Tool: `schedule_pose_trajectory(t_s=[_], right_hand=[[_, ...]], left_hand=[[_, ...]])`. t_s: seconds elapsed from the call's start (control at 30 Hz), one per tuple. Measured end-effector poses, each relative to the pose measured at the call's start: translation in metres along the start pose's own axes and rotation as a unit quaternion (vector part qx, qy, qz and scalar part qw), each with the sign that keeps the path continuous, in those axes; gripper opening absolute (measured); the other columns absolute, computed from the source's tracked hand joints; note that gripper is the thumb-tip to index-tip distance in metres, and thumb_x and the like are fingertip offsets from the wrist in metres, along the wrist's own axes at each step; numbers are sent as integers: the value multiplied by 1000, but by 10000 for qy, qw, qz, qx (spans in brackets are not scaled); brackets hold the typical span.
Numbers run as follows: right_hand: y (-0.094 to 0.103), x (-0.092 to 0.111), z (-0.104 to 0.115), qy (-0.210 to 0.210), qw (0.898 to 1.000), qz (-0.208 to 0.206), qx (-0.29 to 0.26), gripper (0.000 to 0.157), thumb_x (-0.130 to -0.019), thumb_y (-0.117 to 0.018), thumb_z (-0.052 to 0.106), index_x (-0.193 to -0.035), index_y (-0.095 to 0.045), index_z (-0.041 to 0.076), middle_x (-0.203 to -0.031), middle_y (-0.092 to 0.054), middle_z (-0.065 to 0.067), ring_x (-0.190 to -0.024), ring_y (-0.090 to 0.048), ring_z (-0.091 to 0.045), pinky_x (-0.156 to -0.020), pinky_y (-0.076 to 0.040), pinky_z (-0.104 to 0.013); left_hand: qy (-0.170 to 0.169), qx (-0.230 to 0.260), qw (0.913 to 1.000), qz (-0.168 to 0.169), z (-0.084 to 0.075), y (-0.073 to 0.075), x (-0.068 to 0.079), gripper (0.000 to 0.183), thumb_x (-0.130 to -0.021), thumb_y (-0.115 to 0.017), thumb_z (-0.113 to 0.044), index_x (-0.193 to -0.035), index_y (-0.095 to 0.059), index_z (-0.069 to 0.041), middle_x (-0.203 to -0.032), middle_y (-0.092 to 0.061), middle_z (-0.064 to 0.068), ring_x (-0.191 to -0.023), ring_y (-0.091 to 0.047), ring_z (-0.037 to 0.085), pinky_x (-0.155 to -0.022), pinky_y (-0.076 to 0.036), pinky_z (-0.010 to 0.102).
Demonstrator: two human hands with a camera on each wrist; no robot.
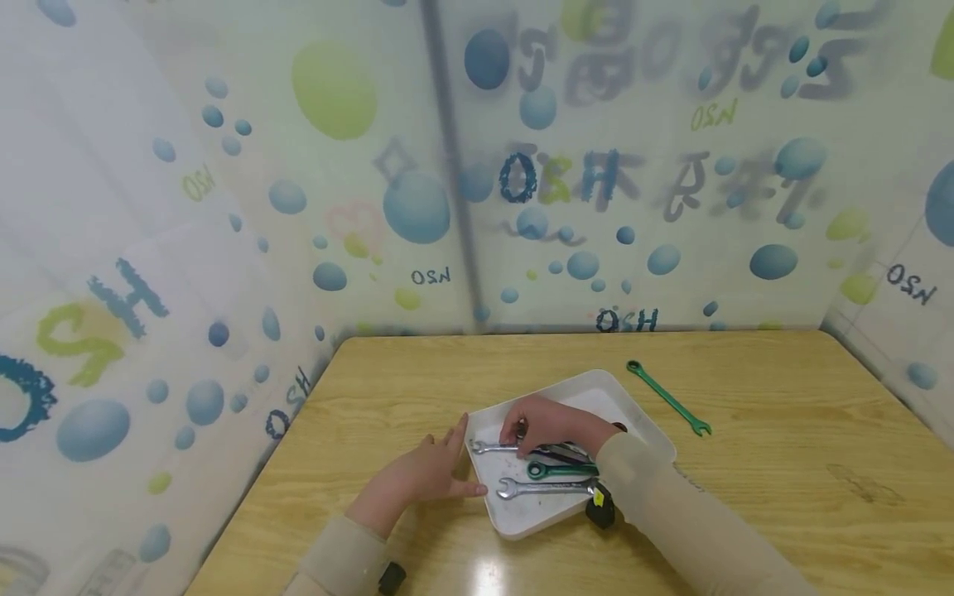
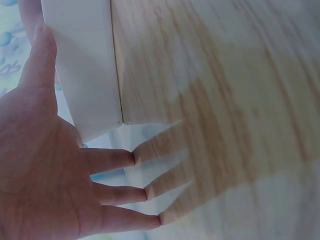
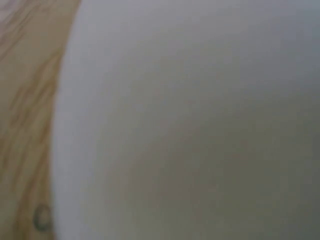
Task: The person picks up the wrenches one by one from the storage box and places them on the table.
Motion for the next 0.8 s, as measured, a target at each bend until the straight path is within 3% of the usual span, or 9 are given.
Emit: schedule_pose_trajectory(t_s=[0.8], right_hand=[[1,2,6,-142,9997,168,58,29,-80,-78,0,-96,-78,24,-76,-64,8,-71,-55,-9,-72,-48,-26]], left_hand=[[-25,106,9999,41,-3,1,2,116,-80,-60,-71,-155,-6,-1,-151,-33,26,-126,-36,60,-101,-39,60]])
Point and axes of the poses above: each hand's wrist, its own x-axis away from the middle knuckle, its own y-axis out of the back of the hand, z = x × y, the point moved 1 cm from there along -x, towards the middle knuckle
